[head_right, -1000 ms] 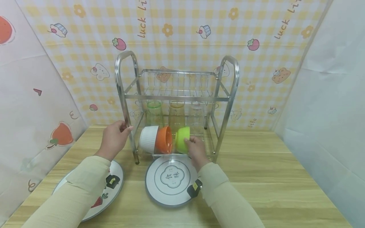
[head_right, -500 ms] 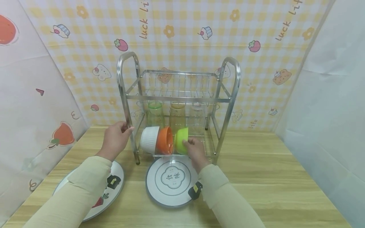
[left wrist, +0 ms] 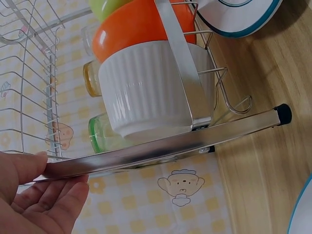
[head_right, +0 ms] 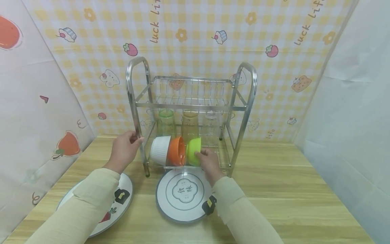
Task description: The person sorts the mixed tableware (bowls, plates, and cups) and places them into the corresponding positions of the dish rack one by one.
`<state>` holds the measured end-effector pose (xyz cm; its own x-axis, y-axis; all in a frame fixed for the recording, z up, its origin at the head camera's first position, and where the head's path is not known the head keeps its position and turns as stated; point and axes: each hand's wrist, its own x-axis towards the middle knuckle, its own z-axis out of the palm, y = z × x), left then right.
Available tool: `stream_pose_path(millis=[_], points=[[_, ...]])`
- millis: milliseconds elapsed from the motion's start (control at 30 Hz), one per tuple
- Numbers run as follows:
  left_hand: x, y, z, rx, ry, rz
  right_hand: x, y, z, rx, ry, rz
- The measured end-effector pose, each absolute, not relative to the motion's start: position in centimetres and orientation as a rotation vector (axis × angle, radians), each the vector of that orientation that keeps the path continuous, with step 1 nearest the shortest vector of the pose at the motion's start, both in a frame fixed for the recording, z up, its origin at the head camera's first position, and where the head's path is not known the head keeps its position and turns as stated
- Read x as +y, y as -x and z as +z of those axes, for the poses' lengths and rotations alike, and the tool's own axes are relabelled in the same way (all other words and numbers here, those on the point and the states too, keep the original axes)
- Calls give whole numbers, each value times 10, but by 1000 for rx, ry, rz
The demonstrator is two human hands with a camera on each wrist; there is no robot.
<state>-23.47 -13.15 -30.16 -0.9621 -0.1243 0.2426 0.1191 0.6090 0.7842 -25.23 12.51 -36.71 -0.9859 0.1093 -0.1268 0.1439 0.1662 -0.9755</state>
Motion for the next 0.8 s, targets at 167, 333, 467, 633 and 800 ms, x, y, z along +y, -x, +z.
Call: stream_pose_path(millis=[167,333,467,633,800], points=[[-133,233,-303,-2566,-2,-1312,124,251,-367,2389,-253,-1977],[-133,231,-305,-2578,-13,-1346,123,249,-366,2416,-234,-1956],[-133,227,-308,-2591,-23,-1395,124,247,-365,2434,-224,-1940],[-135,222,-308,-2600,-42,-1419,127,244,-365,2454,-198,-1925],[-142,217,-309,-2598,-51,-1385,128,240,-362,2455,-182,-1925]])
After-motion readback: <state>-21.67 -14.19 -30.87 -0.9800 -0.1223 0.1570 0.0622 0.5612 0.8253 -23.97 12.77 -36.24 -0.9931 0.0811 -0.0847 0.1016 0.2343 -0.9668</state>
